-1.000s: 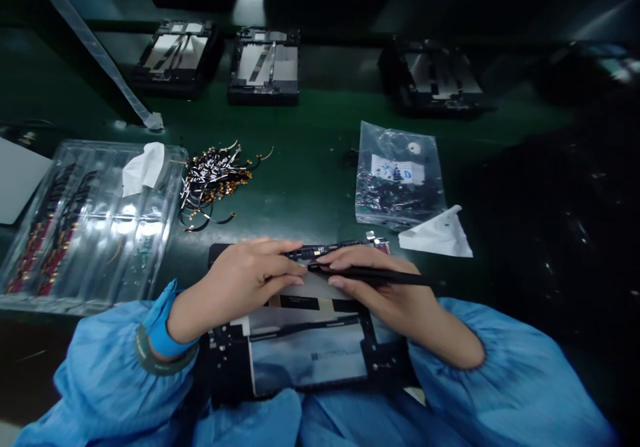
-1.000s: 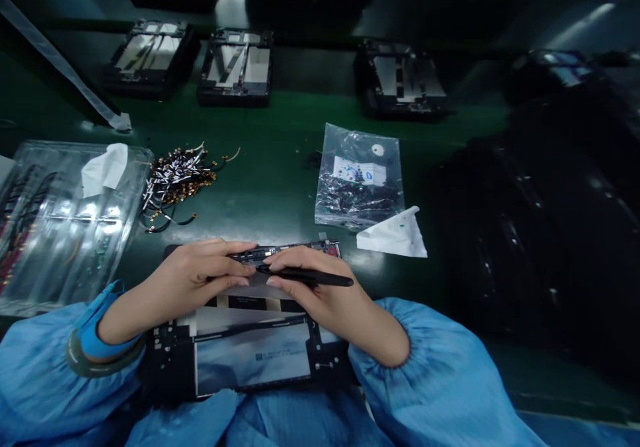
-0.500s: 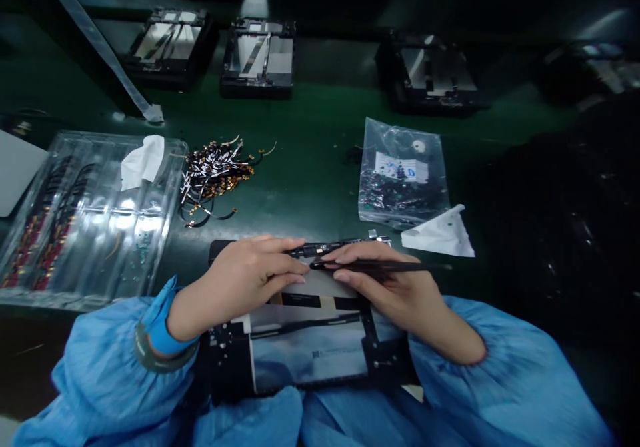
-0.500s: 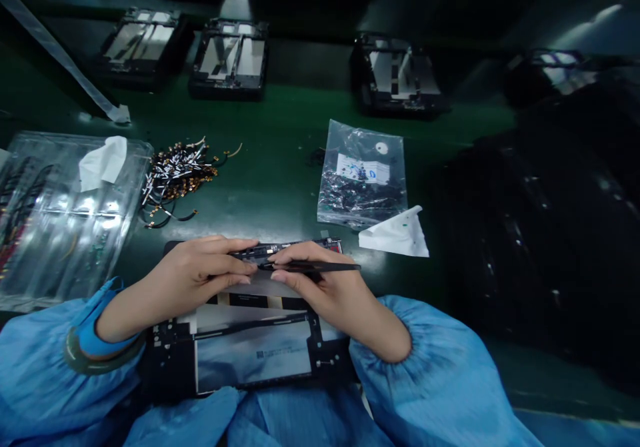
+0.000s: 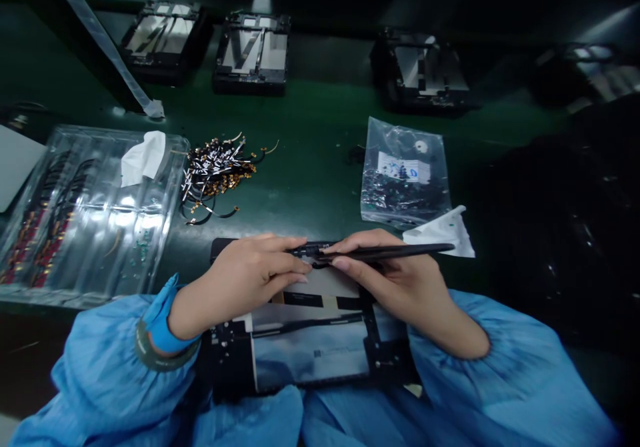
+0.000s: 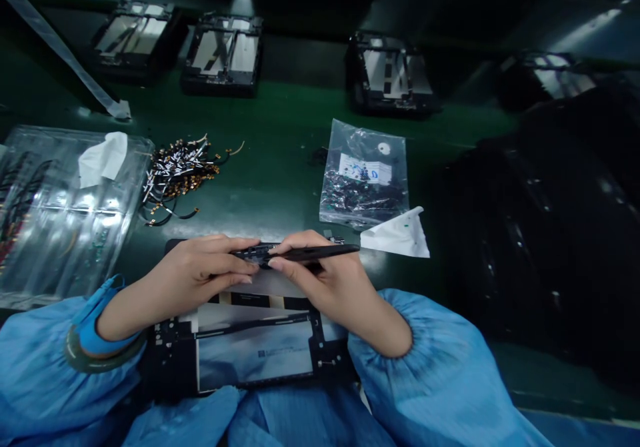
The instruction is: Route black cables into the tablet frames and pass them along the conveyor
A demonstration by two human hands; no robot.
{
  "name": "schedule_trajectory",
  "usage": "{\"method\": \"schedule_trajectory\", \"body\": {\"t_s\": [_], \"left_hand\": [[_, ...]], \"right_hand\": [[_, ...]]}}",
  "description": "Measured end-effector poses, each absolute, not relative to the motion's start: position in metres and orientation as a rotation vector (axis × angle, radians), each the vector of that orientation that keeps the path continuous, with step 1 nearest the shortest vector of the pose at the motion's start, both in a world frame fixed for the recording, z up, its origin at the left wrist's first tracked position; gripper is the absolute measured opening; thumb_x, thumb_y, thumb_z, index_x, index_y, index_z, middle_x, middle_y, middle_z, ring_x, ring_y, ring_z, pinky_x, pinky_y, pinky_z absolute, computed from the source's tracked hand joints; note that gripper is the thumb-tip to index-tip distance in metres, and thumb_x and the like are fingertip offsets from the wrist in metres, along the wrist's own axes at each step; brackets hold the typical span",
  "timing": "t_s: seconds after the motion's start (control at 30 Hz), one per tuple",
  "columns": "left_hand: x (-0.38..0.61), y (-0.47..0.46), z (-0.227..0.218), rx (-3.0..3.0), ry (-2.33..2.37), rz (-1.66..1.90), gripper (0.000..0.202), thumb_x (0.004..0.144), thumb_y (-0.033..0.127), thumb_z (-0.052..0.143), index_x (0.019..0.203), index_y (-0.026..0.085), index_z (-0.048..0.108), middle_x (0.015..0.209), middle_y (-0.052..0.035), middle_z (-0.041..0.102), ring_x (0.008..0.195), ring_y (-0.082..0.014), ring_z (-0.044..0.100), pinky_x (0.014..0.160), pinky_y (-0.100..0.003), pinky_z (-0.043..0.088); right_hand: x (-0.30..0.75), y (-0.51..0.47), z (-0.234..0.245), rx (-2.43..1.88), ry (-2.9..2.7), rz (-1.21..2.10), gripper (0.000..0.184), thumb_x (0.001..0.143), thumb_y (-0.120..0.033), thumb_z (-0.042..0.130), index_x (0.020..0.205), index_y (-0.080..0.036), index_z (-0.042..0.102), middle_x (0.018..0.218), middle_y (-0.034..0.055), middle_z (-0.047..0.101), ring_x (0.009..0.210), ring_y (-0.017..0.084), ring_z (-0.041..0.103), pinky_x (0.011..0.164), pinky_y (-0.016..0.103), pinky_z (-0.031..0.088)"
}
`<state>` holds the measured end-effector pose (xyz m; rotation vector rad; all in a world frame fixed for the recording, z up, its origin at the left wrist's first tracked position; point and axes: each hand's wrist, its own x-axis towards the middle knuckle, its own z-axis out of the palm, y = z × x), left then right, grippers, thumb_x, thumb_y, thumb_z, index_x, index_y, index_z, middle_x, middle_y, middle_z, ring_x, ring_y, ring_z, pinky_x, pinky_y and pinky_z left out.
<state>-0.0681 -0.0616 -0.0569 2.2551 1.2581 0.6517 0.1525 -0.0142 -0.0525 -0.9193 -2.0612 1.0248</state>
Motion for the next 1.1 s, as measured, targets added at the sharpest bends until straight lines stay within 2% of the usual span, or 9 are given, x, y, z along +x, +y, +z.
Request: {"method": "schedule_trajectory", "body": {"t_s": [0.3,0.53,0.7,0.93,1.1], "left_hand": [[-0.067,-0.061,-0.055,2.265,1.255,0.655,0.022,0.092,0.03,0.052,0.095,0.022,0.073,0.118,-0.0072,0.067,0.095,-0.0188,0.068,0.082,-0.032,0.055],[-0.067,-0.061,-0.055,2.264,1.246,0.668,0.022,0.092,0.029,0.052,0.093,0.02,0.073,0.117,-0.0082,0.067,0.095,-0.0186,0.068,0.084,-0.032,0.054],[-0.067,-0.061,-0.054,2.249,1.256,0.655,0.023,0.092,0.029,0.052,0.092,0.02,0.073,0.118,-0.0091,0.067,0.095,-0.0189,0.067,0.083,-0.032,0.054],[-0.066,-0.061,-0.052,2.242,1.258,0.621,0.024,0.093,0.03,0.05,0.092,0.021,0.073,0.117,-0.0075,0.067,0.093,-0.02,0.067,0.077,-0.032,0.054],[-0.068,-0.061,-0.054,2.2,1.266,0.59,0.023,0.093,0.031,0.051,0.094,0.023,0.072,0.121,-0.0058,0.065,0.1,-0.0187,0.066,0.086,-0.032,0.052]], "right_hand": [[0.155,-0.015,-0.054,-0.958,-2.089,1.052,0.005,0.085,-0.025,0.064,0.09,-0.024,0.064,0.085,0.0016,0.071,0.08,0.017,0.068,0.065,0.027,0.058],[0.148,-0.016,-0.059,-0.894,-1.998,1.041,0.009,0.083,-0.021,0.066,0.092,-0.024,0.064,0.088,0.0001,0.072,0.083,0.016,0.069,0.073,0.027,0.057],[0.142,-0.015,-0.063,-0.875,-1.977,1.035,0.009,0.082,-0.019,0.068,0.089,-0.022,0.064,0.086,0.0005,0.073,0.083,0.015,0.07,0.073,0.026,0.058],[0.14,-0.014,-0.066,-0.798,-2.023,0.99,0.007,0.083,-0.019,0.066,0.088,-0.022,0.065,0.089,0.0026,0.073,0.083,0.016,0.07,0.077,0.029,0.058],[0.142,-0.018,-0.062,-0.819,-1.924,1.032,0.011,0.081,-0.016,0.067,0.09,-0.024,0.064,0.09,0.0031,0.073,0.086,0.018,0.069,0.078,0.032,0.059]]}}
